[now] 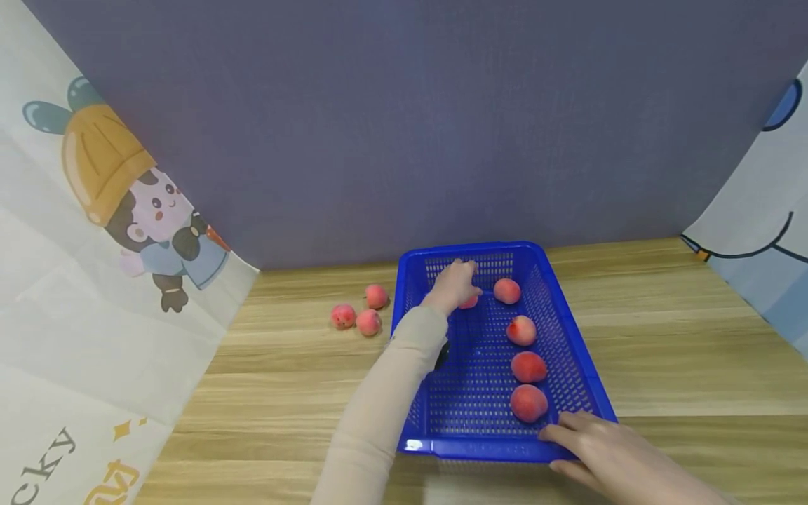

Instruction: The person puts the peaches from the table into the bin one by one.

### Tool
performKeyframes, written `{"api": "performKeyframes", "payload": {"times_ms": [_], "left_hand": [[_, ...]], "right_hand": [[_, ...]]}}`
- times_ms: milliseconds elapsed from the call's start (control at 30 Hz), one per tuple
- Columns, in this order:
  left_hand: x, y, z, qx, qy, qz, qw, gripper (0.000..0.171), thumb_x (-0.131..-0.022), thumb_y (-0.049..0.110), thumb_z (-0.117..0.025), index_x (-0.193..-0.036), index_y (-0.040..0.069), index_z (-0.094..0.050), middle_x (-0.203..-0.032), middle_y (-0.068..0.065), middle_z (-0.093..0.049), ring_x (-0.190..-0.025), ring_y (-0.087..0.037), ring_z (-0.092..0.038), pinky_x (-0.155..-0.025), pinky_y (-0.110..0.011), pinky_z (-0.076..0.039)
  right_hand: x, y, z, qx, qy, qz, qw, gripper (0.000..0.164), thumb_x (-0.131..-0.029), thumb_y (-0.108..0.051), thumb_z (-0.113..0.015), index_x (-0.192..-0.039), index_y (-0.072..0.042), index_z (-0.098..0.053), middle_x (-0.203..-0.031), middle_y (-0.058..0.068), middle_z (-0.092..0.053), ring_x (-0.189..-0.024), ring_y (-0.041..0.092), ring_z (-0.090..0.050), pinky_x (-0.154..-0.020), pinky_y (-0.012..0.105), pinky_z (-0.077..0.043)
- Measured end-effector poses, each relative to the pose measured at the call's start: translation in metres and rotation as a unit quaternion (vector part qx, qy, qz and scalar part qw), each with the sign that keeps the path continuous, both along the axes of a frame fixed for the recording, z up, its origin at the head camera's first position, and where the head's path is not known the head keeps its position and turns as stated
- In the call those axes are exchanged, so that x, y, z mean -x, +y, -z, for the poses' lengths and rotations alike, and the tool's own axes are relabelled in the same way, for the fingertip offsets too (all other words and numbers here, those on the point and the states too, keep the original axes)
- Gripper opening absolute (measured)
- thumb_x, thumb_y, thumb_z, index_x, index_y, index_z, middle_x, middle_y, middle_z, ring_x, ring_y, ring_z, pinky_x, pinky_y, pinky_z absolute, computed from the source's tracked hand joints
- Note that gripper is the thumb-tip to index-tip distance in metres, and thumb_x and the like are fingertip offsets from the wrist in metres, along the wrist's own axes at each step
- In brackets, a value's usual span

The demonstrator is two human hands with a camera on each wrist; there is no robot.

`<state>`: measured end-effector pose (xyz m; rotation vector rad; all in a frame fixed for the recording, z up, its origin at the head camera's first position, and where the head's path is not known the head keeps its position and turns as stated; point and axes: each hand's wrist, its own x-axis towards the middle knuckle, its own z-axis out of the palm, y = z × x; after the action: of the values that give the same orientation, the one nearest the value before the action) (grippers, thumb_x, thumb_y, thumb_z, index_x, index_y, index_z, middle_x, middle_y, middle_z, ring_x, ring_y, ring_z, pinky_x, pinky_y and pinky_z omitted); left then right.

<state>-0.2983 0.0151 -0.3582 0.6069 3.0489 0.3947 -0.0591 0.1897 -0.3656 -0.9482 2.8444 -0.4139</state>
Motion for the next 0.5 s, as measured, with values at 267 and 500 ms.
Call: {"api": "performKeyframes", "payload": {"times_ms": [267,500], "left_hand": [[-0.007,-0.004,-0.025,0.000,-0.016,0.030,0.9994,0.040,-0.078,0.025,-0.066,-0.114,0.009,-0.057,-0.111,-0.006,-0.058,-0.103,-0.019,-0.053,-0.085,-0.029,-0.043],[-0.018,-0.014,-0.054,-0.012,-0.019,0.071,0.9972,0.039,-0.079,0.026,-0.065,-0.113,0.010,-0.056,-0.112,-0.005,-0.059,-0.103,-0.018,-0.054,-0.086,-0.028,-0.042]], "right_hand": [[-0.001,0.001,0.002,0.003,-0.006,0.009,1.000,0.032,-0.079,-0.035,-0.062,-0.100,-0.011,-0.063,-0.099,0.013,-0.062,-0.088,0.036,-0.058,-0.068,0.051,-0.047],[0.000,0.001,0.001,0.000,-0.011,0.010,1.000,0.033,-0.079,-0.035,-0.061,-0.100,-0.011,-0.063,-0.099,0.013,-0.062,-0.088,0.036,-0.058,-0.068,0.051,-0.047]]}}
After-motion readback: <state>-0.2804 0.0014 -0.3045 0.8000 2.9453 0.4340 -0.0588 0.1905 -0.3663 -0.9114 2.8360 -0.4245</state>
